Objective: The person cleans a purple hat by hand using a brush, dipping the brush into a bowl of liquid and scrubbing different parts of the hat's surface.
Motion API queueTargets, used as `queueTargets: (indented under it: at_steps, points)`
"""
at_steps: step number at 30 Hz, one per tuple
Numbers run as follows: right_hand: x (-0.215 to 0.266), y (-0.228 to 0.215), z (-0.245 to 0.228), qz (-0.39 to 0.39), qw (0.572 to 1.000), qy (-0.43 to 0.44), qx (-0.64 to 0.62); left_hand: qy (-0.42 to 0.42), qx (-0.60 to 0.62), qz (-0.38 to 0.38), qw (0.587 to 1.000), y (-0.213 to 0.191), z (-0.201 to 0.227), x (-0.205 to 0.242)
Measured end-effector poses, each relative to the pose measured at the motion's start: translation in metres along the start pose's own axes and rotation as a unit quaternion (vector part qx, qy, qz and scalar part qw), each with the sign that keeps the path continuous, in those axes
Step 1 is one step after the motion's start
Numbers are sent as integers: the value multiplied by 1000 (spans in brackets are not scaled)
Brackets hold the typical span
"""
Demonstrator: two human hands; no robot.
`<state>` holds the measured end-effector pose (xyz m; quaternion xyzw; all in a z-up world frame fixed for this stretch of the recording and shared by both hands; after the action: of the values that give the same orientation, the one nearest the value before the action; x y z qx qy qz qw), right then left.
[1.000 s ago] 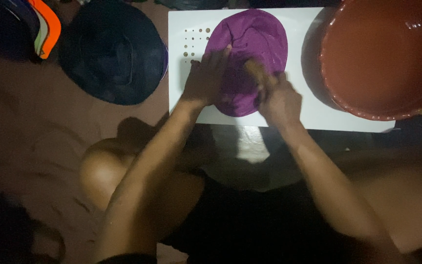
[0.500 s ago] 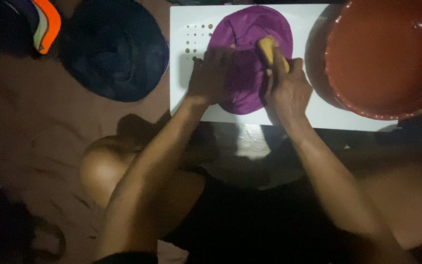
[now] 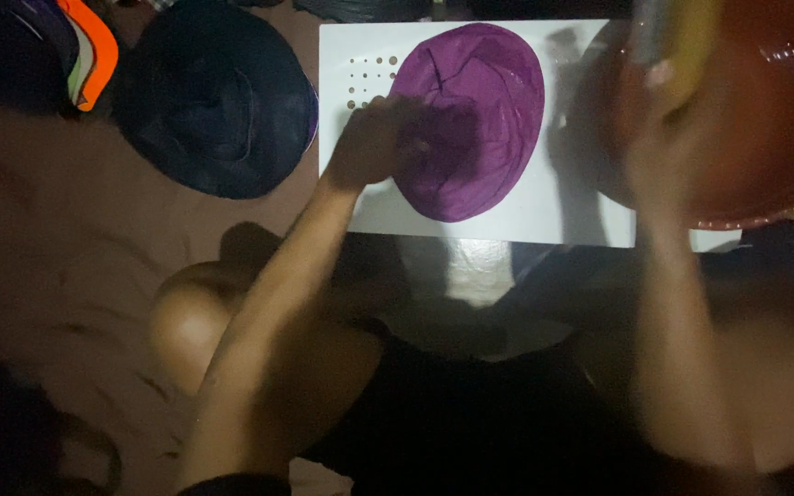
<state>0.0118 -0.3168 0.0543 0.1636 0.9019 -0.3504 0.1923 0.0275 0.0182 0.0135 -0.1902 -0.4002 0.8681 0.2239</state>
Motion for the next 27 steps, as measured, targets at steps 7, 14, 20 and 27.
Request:
queueTargets:
  at_steps: [7, 14, 20, 27]
  points:
    - [-26, -59, 68, 10, 975, 44, 216, -35, -37, -17, 999, 11, -2, -1]
    - [4, -36, 169, -41, 873, 16, 486, -42, -173, 38, 983, 14, 11, -11]
    - [1, -21, 126, -119, 861, 142, 474, -84, -237, 36, 967, 13, 35, -22]
    - [-15, -28, 94, -108, 903, 208, 360, -105, -141, 16, 984, 32, 39, -12]
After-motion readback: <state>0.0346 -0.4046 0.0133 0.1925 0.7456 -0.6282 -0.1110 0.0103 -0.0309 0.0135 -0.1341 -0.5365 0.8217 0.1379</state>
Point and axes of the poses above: each hand's wrist, its own x-axis away from the middle knuckle, its own y-axis out of the palm, z = x × y, the point moved 1 cm from there along -x, towards the middle knuckle, and after that the axes turned 6 degrees about x, right-handed, at the moved point
